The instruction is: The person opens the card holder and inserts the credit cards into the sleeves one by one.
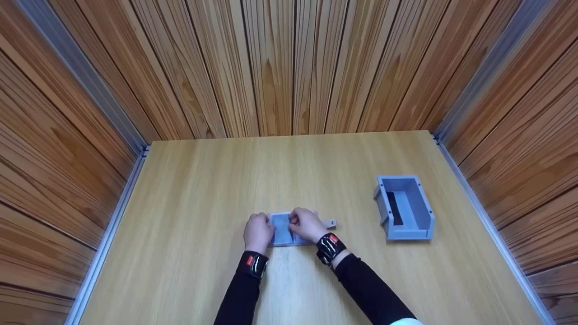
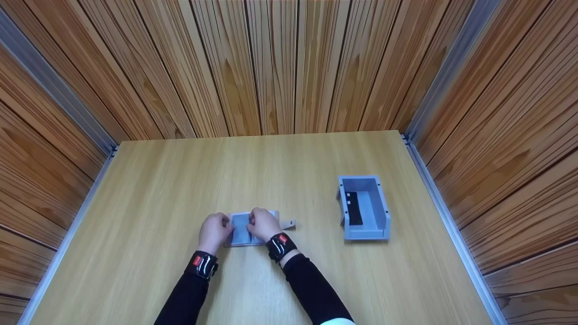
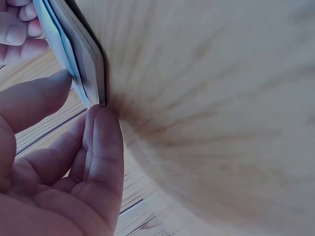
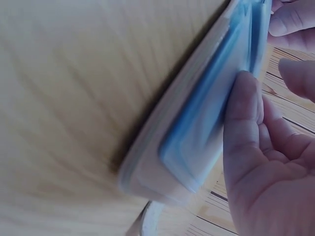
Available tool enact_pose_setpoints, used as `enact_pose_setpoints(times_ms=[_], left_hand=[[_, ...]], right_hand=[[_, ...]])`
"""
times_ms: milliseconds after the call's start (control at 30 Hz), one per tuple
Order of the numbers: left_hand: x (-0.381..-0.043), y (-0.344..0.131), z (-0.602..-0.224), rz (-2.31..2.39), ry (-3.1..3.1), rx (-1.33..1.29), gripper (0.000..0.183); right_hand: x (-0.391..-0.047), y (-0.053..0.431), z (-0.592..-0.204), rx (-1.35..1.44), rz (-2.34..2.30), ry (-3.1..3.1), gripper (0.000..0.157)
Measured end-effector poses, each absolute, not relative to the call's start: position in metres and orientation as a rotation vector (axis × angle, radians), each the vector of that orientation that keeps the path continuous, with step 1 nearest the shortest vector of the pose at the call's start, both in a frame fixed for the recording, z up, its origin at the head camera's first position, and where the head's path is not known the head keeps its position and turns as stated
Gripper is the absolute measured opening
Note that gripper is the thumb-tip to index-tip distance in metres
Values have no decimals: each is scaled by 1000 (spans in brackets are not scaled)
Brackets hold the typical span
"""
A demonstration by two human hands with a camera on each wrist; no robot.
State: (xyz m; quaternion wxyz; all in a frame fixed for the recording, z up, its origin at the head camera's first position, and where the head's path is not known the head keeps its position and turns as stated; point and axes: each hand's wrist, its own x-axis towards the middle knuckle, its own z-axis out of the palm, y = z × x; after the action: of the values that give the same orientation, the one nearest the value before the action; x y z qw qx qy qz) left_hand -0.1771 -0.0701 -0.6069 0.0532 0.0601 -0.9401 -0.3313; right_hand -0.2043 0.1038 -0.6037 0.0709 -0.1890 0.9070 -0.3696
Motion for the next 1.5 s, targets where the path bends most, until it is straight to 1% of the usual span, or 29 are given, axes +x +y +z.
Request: enact_pose_setpoints(times_ms=[200,567,900,1233,1500], left_hand=[[-178,-70,-607,-1010,-2871,193,16],[-178,-69,-608,-1007,-2861,205,15],[-179,-69,-608,-1000,-2880,230,16],[-179,-68,-608,-1002,-2892,243,16],[-178,-68,-608,-994,-2880,208,18]], right_hand=[[-203,113,-596,-577,-1145,2752,20],[-211,142,-575,-518,-1237,2826,19],[-217,181,-546,-321,-1296,2848,25],[-222,224,-521,-292,-1309,2877,29],[-230,258,-512,-297,-1341,3011,27]])
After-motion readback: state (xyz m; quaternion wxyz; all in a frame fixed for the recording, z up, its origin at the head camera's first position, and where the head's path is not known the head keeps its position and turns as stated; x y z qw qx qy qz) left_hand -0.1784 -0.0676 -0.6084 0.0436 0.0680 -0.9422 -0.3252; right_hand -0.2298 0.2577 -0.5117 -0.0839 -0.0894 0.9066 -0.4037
